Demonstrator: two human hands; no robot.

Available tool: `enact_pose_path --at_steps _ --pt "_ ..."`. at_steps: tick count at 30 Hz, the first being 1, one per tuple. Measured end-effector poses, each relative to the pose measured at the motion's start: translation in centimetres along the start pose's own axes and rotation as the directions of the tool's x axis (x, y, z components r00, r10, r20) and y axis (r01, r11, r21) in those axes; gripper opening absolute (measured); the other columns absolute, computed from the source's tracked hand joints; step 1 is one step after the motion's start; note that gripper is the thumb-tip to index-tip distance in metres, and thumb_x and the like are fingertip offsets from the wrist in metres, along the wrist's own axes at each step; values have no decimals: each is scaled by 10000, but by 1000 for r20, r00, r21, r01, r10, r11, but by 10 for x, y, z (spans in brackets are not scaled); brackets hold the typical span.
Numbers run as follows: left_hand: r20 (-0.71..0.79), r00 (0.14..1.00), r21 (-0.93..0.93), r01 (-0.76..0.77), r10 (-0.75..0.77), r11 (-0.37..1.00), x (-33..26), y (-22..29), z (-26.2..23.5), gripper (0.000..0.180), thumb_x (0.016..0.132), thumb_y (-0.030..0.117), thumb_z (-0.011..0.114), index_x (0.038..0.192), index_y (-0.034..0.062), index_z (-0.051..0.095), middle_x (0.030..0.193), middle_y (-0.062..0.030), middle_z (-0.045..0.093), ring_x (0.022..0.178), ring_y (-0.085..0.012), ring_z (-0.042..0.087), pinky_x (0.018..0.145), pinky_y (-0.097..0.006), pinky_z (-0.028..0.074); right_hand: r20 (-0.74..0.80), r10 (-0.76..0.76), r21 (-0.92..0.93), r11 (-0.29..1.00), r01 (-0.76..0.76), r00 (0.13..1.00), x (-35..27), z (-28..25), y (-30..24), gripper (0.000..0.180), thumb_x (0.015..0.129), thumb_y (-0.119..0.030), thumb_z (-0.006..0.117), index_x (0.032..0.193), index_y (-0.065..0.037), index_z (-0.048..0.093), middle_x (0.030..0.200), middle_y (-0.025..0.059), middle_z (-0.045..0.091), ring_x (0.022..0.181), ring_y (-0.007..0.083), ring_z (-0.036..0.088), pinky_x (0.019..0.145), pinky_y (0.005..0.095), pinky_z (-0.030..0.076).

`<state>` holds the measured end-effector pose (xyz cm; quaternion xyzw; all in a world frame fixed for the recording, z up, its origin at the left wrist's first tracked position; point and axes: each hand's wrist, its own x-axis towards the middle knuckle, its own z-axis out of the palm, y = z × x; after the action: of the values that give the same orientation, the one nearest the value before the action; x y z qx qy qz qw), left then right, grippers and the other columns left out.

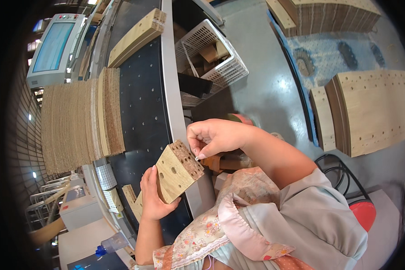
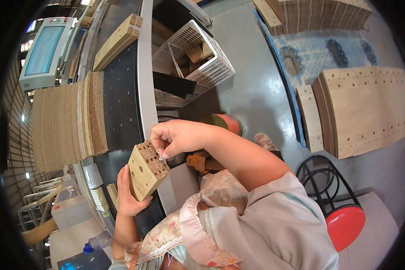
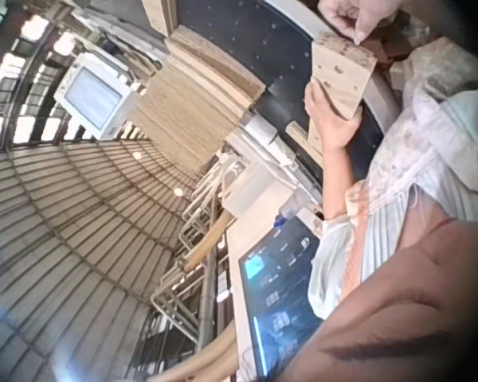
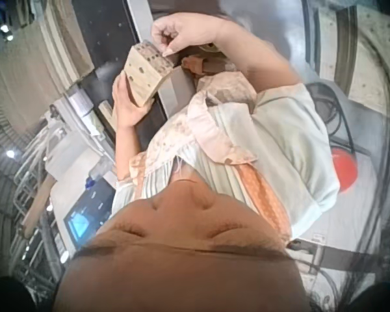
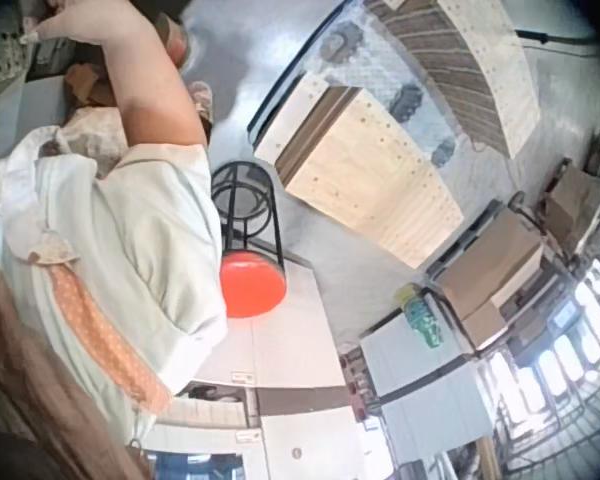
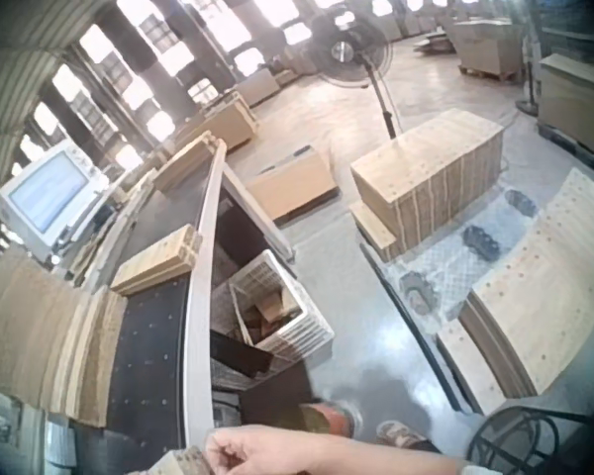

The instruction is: The person assembles wooden furniture components by hand, aligning flat panels, inserting small wooden dowels into pre-drilled holes, and stacking the completed sections on a workbench.

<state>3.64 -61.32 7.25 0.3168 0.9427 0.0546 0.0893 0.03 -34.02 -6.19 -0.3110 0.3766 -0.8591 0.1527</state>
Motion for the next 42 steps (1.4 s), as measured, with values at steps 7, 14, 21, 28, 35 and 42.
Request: enact_pose_path --at_steps 7,14,21,28,35,42 --pt "8 1000 -77 1 0 997 -5 -8 2 1108 479 248 802 1405 3 244 1325 -192 343 1210 -336 385 1036 -413 291 80 29 -112 994 -20 996 3 -13 4 185 738 64 631 833 -16 493 799 15 545 748 95 522 697 263 454" --pt "-34 999 -168 -3 -3 986 -6 -15 2 1065 479 200 809 1390 33 282 1298 -204 360 1178 -342 409 999 -423 331 93 6 -110 994 4 996 11 -11 8 187 728 60 632 825 -16 491 785 25 554 741 109 527 699 272 454" --pt "-54 998 -155 -50 42 987 2 -14 2 1025 499 187 808 1380 52 303 1267 -216 386 1125 -356 450 955 -435 376 134 44 -162 987 -22 990 17 -12 6 189 728 42 637 831 -21 492 773 27 556 726 123 531 680 297 456" --pt "-21 999 -126 -36 33 991 -2 -18 3 1061 536 295 817 1398 37 254 1305 -191 363 1186 -327 394 1007 -421 311 125 45 -239 971 -14 991 18 -11 0 193 732 41 638 843 -27 496 763 41 554 716 149 537 674 306 458" --pt "-35 999 -122 -43 39 992 -3 -18 5 1049 553 322 810 1396 35 255 1300 -196 368 1178 -329 404 1004 -427 317 21 121 -371 923 -105 992 17 -4 -7 179 704 8 637 838 -18 521 791 90 595 754 211 582 668 345 470" --pt "-63 997 -143 -55 46 988 4 -11 2 1009 496 169 795 1377 57 317 1254 -224 398 1113 -366 468 929 -439 402 -31 98 -100 990 -101 995 16 -7 25 331 716 -77 761 878 -34 475 778 19 541 717 101 532 642 265 457"
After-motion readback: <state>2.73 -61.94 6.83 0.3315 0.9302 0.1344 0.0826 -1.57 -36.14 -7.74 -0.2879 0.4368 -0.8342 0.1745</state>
